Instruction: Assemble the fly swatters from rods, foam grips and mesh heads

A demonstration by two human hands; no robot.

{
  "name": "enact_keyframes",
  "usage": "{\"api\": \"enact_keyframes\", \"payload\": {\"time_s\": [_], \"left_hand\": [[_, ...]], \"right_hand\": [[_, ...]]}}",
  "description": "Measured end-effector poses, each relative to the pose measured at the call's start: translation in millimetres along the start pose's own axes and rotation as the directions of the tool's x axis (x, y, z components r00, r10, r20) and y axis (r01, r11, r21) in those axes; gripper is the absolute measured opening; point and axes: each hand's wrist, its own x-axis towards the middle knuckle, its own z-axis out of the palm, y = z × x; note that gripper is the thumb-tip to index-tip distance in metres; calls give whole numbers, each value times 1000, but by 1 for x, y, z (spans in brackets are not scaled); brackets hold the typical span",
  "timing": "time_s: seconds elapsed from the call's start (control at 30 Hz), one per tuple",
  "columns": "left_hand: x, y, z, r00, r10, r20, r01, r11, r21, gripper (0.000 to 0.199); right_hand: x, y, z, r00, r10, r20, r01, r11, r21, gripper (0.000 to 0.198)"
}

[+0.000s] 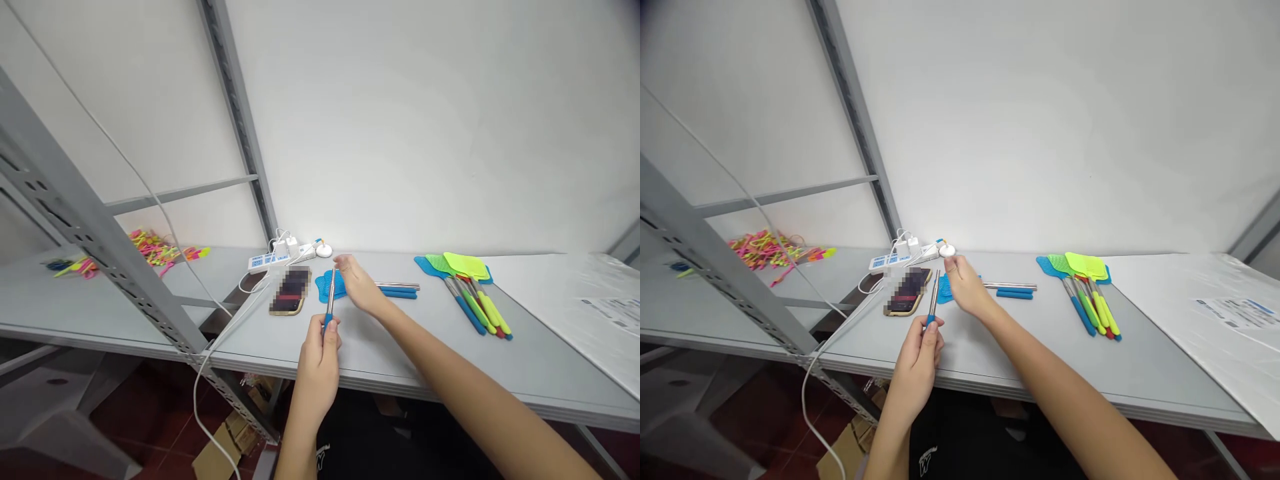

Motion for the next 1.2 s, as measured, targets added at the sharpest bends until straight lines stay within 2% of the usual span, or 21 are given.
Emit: {"api": "enact_keyframes", "payload": {"time_s": [0.1,0.23,0.33,0.5,0.63,0.8,0.9,0.97,1.0,1.03,1.1,1.13,1.2], "left_hand": [[5,-4,-5,1000,-12,7,11,999,36,29],[15,-15,-5,999,-31,28,29,998,48,31],[23,-25,-4,998,-57,33,54,995,82,32],[30,-34,-7,993,-101,61,97,992,79,35],[31,-34,-10,990,-114,78,110,992,61,38],[30,-31,-10,992,-100,78,94,992,82,36],[25,-24,-8,993,-51,111,35,990,138,31],[21,-17,-4,986,1,164,-33,981,194,29],[18,-14,-2,980,22,195,-65,974,217,28],[15,-11,2,973,37,229,-92,968,233,28],[8,-7,9,948,42,317,-127,959,254,27],[5,-6,14,929,41,368,-149,951,270,27],[1,-7,22,887,42,461,-208,926,315,26]], "right_hand": [[15,30,2,996,-5,86,24,976,-216,48],[26,57,8,973,33,228,66,907,-415,70],[37,65,9,949,54,311,110,868,-485,90],[56,71,6,931,33,364,151,872,-466,101],[58,69,1,961,-56,271,157,917,-368,102],[48,56,-17,985,-166,43,170,975,-141,96],[33,44,-37,978,-159,-133,163,986,25,85],[15,35,-51,962,-103,-254,156,967,202,73],[4,29,-58,951,-42,-307,152,927,343,73],[-9,24,-66,936,43,-349,154,841,518,75],[-38,15,-79,906,228,-358,172,574,800,83],[-53,13,-84,890,289,-353,193,463,865,84],[-79,14,-92,854,366,-370,247,342,907,81]]}}
